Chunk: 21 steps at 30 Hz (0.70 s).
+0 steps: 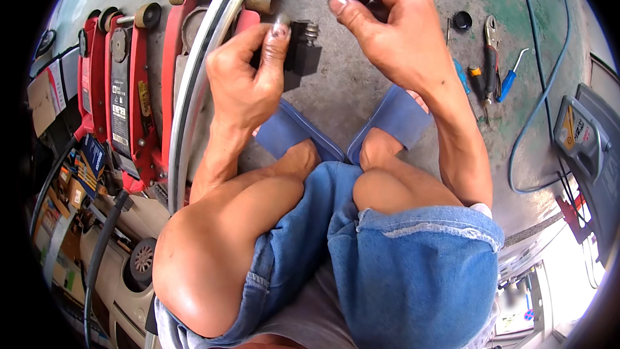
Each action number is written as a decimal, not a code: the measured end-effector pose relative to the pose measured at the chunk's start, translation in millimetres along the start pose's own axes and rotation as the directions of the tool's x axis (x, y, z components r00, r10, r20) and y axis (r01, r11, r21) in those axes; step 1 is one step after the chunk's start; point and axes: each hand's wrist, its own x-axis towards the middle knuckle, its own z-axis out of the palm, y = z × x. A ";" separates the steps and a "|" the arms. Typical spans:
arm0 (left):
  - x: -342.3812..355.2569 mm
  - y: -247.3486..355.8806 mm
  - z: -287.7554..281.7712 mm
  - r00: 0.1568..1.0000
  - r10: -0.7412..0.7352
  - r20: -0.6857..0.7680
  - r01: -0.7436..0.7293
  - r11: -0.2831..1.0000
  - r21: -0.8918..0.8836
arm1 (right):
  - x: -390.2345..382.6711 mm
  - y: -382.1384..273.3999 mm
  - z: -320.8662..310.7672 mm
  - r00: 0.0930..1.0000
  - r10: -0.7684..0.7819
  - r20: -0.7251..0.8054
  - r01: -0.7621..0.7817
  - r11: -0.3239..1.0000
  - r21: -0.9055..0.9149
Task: The person assembles a small mechanical component using a wrench and a socket wrench, while sitting on the floor.
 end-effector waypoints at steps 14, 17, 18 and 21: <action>4.1 -0.9 1.5 0.986 0.168 -0.002 -0.165 0.973 0.160 | 1.8 1.0 5.6 0.901 0.368 0.231 -0.425 0.859 0.287; 4.2 -0.8 -0.1 0.983 0.184 0.000 -0.180 0.962 0.206 | 3.8 2.3 4.9 0.875 0.405 0.265 -0.473 0.832 0.290; 4.1 -1.1 -0.3 0.981 0.195 0.000 -0.190 0.955 0.226 | 3.9 3.4 4.4 0.874 0.407 0.267 -0.475 0.831 0.290; 5.1 -1.2 -1.5 0.981 0.196 -0.003 -0.191 0.958 0.216 | 3.4 2.4 4.0 0.880 0.393 0.267 -0.461 0.844 0.275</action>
